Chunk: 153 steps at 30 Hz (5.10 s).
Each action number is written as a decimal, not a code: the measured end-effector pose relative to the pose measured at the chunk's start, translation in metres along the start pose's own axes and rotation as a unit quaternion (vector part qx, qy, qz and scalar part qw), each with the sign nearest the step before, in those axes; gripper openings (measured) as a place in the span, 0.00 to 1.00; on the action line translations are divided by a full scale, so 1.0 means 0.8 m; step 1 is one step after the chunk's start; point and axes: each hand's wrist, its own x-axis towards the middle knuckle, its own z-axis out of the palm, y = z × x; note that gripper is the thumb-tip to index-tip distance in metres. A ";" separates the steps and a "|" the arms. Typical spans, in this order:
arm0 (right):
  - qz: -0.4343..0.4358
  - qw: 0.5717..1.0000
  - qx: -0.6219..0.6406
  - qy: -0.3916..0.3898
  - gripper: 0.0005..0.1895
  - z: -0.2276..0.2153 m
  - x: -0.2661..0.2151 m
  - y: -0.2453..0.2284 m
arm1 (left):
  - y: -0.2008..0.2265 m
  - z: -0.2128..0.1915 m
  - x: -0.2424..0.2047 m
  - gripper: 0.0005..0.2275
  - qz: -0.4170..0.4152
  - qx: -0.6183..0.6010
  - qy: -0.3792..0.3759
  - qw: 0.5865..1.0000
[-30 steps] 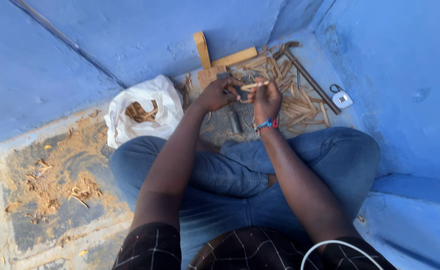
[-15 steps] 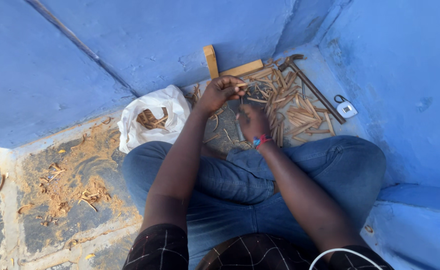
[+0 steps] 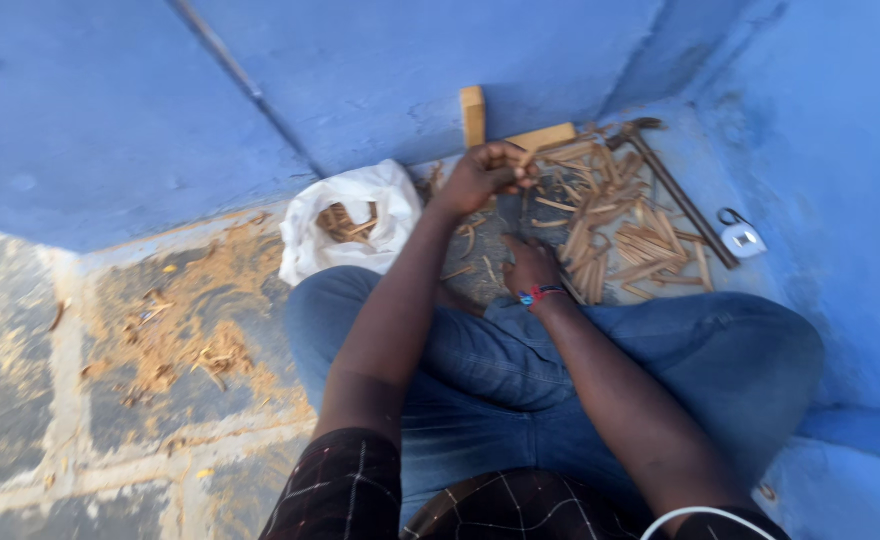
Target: The person uses a hand scraper to smooth and shape various pieces of wood while sitting on the floor. They handle a cross-shaped wooden structure and individual wooden strips, placing some strips into a white bag.
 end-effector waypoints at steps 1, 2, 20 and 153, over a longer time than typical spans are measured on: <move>-0.017 1.000 0.014 0.020 0.27 0.003 0.002 0.003 | -0.006 -0.002 0.000 0.08 -0.012 0.028 0.025 0.999; -0.034 0.998 0.028 0.039 0.26 0.006 0.003 0.007 | -0.012 -0.002 -0.001 0.09 -0.024 0.056 0.050 0.997; 0.073 0.937 0.328 0.098 0.18 -0.010 0.011 0.022 | -0.018 -0.004 -0.034 0.12 -0.027 0.520 0.257 0.814; 0.342 0.813 0.469 -0.037 0.24 -0.031 -0.018 -0.063 | -0.070 0.019 -0.038 0.18 -0.106 0.661 0.108 0.735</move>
